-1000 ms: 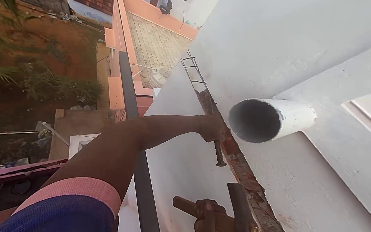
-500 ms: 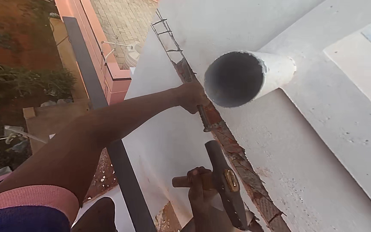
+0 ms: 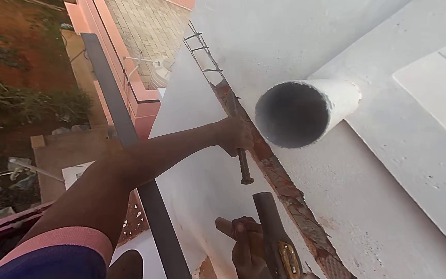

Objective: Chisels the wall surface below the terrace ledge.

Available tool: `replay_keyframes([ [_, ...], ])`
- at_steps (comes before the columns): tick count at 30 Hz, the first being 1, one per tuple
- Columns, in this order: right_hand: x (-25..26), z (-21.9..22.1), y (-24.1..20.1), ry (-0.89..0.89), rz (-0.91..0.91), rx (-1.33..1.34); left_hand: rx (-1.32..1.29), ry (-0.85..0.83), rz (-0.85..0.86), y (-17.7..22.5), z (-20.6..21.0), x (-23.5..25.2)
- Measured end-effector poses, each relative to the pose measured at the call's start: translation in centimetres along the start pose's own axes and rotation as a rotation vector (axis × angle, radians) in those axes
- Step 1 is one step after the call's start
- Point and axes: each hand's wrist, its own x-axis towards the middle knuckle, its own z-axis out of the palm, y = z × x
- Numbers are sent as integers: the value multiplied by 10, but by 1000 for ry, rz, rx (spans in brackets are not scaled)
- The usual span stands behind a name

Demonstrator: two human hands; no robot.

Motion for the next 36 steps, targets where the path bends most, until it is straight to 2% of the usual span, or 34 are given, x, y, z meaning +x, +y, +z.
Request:
replay_keyframes([
  [4, -2, 0, -9, -92, -37, -75, -34, -202, -65, 7, -19, -5],
  [9, -16, -3, 3, -114, 58, -159, -12, -41, -19, 0, -19, -11],
  [12, -16, -1, 6, -135, 60, -112, 1, 52, 12, -3, -24, -14],
  [21, -15, -1, 4, -125, 39, -151, -35, 123, 54, -12, -18, -20],
  [25, -14, -2, 1, -106, 19, -209, -58, 36, 46, -11, -18, -22],
  [29, -11, -2, -8, -84, -144, -254, 1, 1, 52, -10, -15, -25],
  [33, -18, -13, 1, -58, -190, -283, -6, 1, 64, -11, -15, -21],
  [36, -9, -18, -6, -103, -246, -183, 17, -7, 54, -12, -14, -21],
])
